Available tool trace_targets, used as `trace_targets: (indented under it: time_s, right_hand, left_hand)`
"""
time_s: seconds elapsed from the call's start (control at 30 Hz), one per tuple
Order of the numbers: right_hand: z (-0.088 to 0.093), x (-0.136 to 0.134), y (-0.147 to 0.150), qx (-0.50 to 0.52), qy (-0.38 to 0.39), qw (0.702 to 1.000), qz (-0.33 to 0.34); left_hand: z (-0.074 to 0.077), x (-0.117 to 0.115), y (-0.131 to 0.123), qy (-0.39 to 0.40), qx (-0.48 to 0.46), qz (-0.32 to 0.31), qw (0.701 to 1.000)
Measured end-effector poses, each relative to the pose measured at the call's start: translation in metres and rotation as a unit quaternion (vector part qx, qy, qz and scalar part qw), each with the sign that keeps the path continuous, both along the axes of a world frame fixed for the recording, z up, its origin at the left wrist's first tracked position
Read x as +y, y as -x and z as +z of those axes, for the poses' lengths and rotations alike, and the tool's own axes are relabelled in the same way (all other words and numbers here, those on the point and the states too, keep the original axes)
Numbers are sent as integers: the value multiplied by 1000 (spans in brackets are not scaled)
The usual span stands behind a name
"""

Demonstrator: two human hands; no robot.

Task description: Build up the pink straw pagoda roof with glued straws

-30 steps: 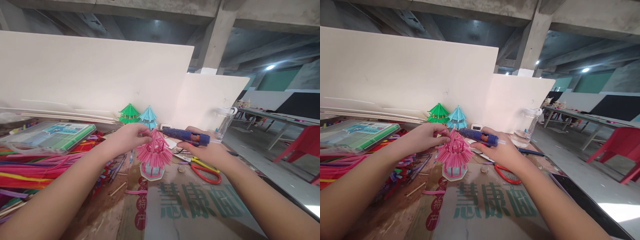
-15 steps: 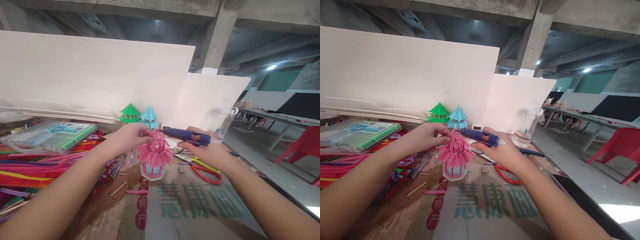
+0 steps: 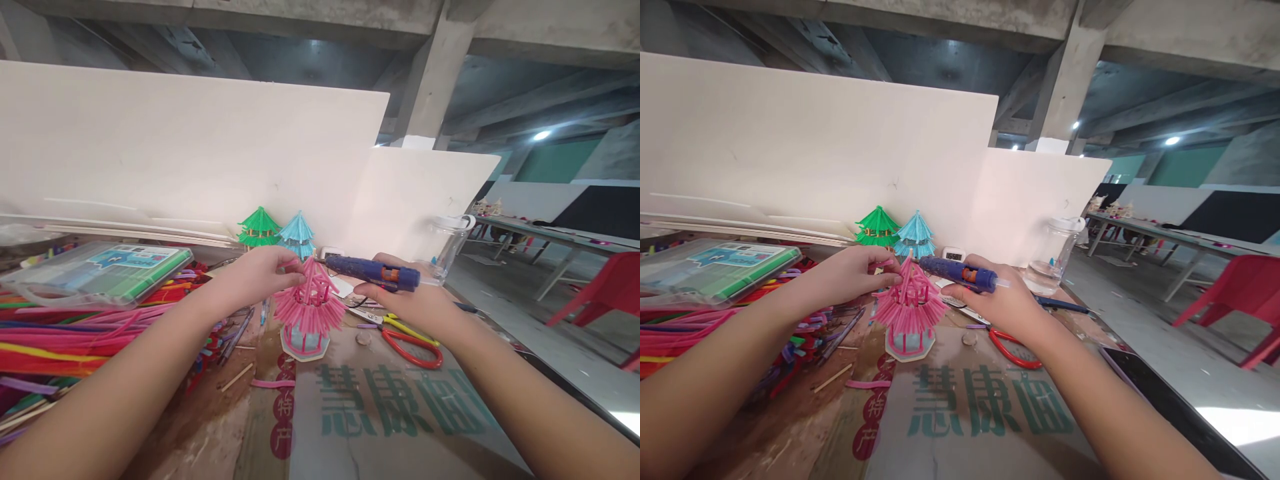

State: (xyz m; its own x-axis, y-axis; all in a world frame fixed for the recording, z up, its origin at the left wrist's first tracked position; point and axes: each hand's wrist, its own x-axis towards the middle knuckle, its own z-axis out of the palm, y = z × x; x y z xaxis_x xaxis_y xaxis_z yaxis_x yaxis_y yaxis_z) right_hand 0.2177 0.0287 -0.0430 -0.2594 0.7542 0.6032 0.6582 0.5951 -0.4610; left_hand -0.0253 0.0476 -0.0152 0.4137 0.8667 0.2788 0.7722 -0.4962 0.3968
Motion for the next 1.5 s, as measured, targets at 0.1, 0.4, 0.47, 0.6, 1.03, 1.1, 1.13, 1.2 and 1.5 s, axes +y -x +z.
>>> trace_targets:
  time_s: [0.1, 0.4, 0.47, 0.6, 1.03, 1.1, 1.13, 1.2, 1.5]
  right_hand:
    - [1, -1, 1, 1, -1, 1000, -9]
    - [-2, 2, -4, -20, -6, 1000, -8]
    - [-2, 2, -4, -21, -6, 1000, -4]
    - [-2, 3, -4, -14, 0, 1000, 9]
    - [4, 9, -27, 1, 125, 977, 174]
    - [2, 11, -28, -9, 129, 976, 173]
    - [2, 12, -28, -16, 131, 976, 173]
    - [1, 11, -28, -25, 131, 976, 174]
    - [0, 9, -27, -21, 144, 975, 169]
  left_hand:
    - [0, 1, 0, -1, 2, 2, 1000]
    - [-1, 3, 0, -12, 0, -8, 1000]
    - [-1, 3, 0, -9, 2, -3, 1000]
    - [0, 2, 1, -6, 3, -1, 1000]
    - [-1, 4, 2, -30, 6, -1, 1000]
    - [-1, 4, 2, -28, 6, 0, 1000]
    - [-1, 5, 2, -26, 7, 1, 1000]
    - [-1, 5, 2, -23, 8, 7, 1000]
    - [-2, 7, 3, -22, 18, 5, 1000]
